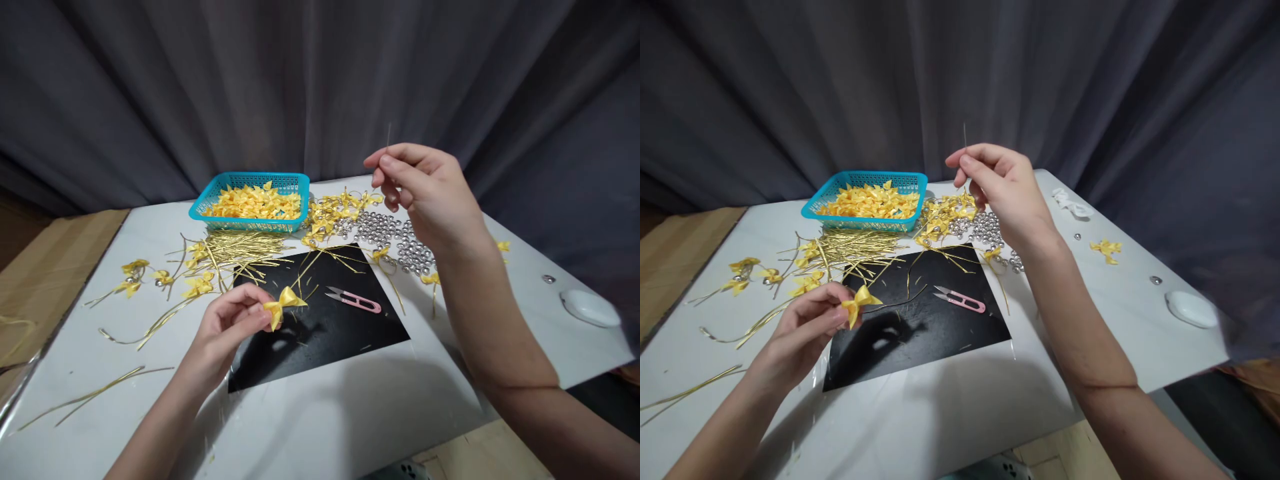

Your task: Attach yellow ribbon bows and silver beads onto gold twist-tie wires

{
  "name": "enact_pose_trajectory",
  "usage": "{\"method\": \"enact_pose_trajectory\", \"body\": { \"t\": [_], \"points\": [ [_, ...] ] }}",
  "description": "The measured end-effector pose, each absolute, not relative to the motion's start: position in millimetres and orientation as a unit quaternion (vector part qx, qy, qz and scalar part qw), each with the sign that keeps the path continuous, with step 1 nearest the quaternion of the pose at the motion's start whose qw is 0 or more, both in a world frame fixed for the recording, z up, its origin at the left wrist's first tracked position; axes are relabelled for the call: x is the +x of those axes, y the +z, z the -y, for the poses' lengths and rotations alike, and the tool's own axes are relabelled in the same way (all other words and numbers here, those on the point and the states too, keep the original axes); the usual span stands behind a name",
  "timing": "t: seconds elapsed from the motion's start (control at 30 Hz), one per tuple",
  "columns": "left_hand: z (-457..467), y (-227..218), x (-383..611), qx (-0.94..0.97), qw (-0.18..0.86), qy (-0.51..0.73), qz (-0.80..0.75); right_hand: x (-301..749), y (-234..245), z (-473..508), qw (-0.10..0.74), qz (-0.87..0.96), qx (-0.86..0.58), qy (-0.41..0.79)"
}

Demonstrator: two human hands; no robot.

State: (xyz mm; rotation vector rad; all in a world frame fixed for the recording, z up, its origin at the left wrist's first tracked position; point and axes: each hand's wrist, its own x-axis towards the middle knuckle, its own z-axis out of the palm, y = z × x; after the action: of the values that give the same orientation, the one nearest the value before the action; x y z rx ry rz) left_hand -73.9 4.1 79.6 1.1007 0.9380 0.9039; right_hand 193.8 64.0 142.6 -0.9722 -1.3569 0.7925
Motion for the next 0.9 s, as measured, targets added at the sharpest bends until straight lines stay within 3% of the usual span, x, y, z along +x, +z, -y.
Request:
{"method": "enact_pose_trajectory", "body": {
  "t": [0.33,0.9],
  "points": [
    [-4,74,-71,0.535,0.612,0.414,-0.409,190,142,-61,0.578,0.593,-0.436,0.352],
    [-9,69,-67,0.55,0.538,0.447,-0.456,174,172,-1,0.587,0.628,-0.345,0.377]
  ]
}}
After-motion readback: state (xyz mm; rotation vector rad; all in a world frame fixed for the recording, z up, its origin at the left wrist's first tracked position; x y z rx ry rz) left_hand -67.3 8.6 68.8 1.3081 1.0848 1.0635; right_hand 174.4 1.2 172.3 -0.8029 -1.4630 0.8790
